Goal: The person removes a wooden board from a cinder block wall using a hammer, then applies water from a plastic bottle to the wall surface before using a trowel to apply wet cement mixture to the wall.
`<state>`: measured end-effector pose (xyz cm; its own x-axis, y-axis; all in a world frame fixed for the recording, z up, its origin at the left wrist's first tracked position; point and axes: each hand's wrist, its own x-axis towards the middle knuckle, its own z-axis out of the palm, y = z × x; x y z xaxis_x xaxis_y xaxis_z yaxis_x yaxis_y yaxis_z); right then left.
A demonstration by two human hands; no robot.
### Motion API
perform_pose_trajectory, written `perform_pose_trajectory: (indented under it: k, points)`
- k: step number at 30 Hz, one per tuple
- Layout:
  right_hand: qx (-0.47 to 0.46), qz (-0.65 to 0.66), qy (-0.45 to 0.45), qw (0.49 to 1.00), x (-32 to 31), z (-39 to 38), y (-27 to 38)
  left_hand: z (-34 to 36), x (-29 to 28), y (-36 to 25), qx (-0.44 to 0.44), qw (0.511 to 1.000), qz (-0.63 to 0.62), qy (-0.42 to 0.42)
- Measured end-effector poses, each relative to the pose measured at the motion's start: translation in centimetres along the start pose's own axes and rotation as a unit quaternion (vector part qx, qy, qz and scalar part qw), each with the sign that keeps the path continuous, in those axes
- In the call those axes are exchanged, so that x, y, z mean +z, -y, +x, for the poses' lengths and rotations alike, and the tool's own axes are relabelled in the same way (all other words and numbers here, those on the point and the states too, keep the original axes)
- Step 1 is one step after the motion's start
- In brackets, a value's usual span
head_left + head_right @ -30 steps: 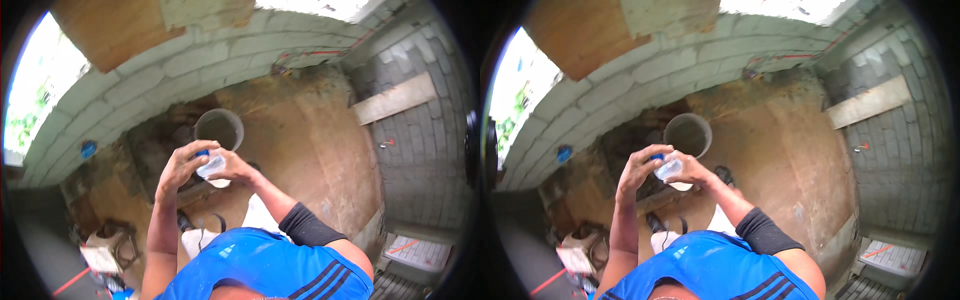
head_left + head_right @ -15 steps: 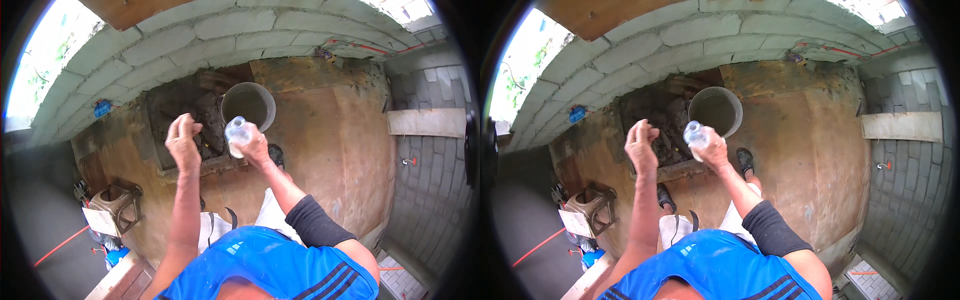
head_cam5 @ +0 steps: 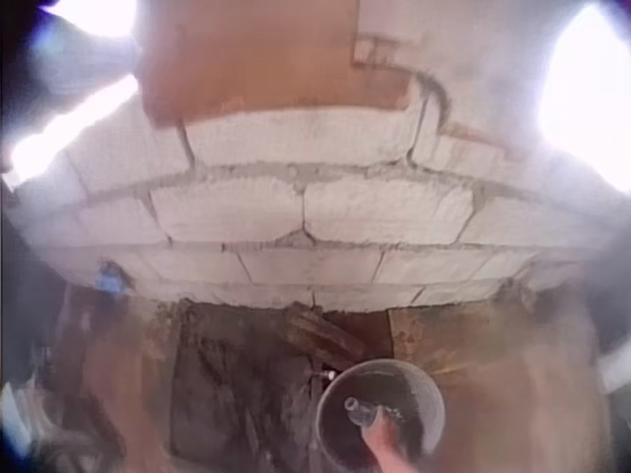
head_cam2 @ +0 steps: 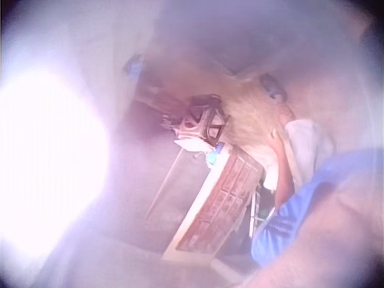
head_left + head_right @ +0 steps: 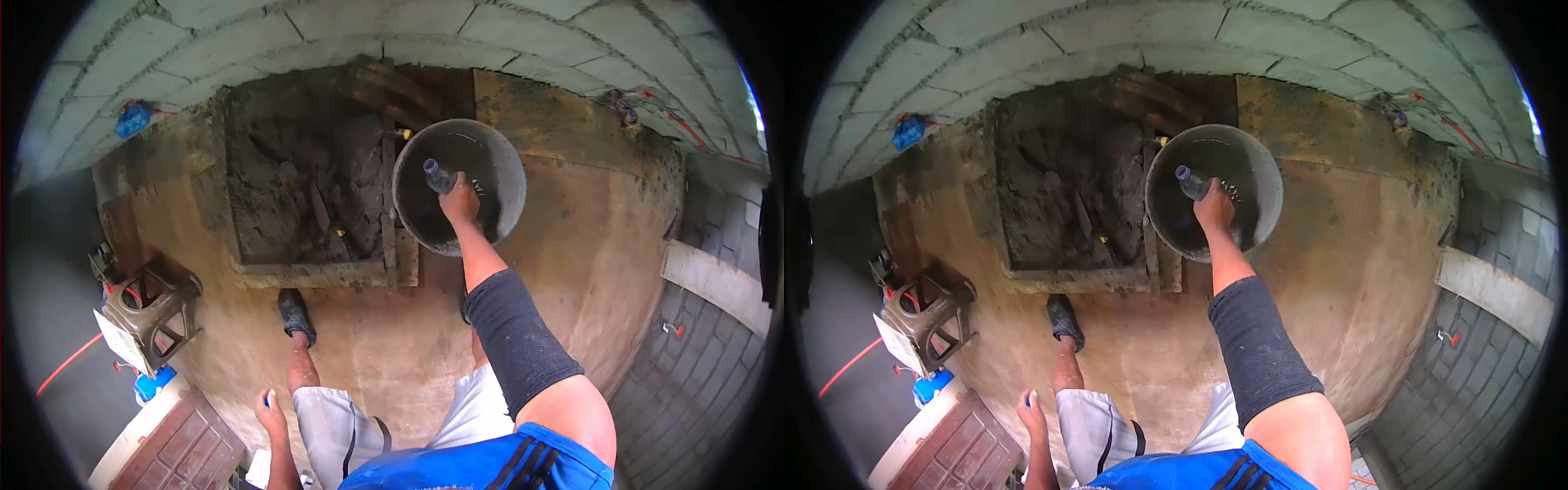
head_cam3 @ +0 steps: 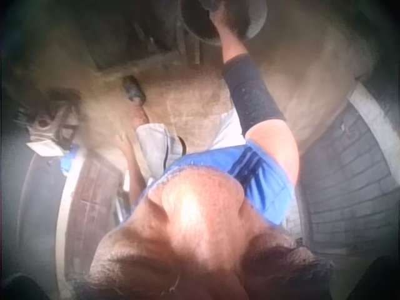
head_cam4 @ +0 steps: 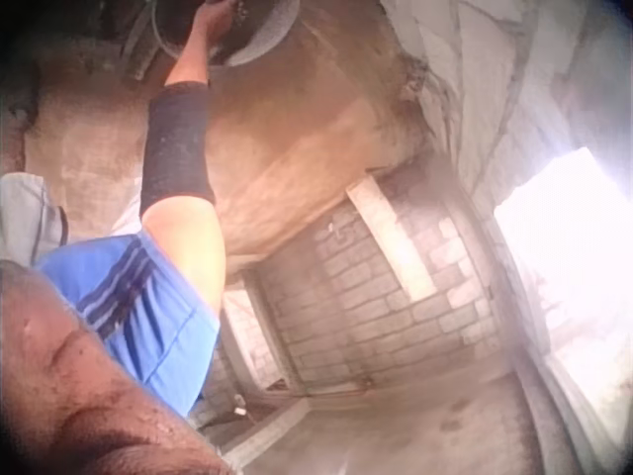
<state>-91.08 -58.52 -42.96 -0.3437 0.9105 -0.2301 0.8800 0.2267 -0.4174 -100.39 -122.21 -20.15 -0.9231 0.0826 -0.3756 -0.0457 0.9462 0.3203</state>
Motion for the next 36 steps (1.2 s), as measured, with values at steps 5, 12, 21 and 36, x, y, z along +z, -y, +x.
perform_pose_trajectory:
  k: [5, 12, 21, 36]
  points:
    - [0.137, -0.091, 0.09, 0.982, 5.3, 4.2, -3.4, -3.2, 3.0, -3.3, -0.045, 0.994, 0.052, 0.08]
    - [0.176, -0.035, 0.093, 0.979, 7.6, 5.1, -4.4, -0.5, 2.6, -4.1, -0.071, 0.995, 0.004, 0.076]
    - [0.16, -0.01, 0.14, 0.977, 8.8, 5.9, -8.7, -1.2, 3.0, -4.4, -0.075, 0.993, 0.005, 0.093]
    - [0.227, -0.013, 0.164, 0.96, 11.2, 6.4, -10.6, -0.4, 2.9, -4.3, -0.104, 0.99, -0.033, 0.094]
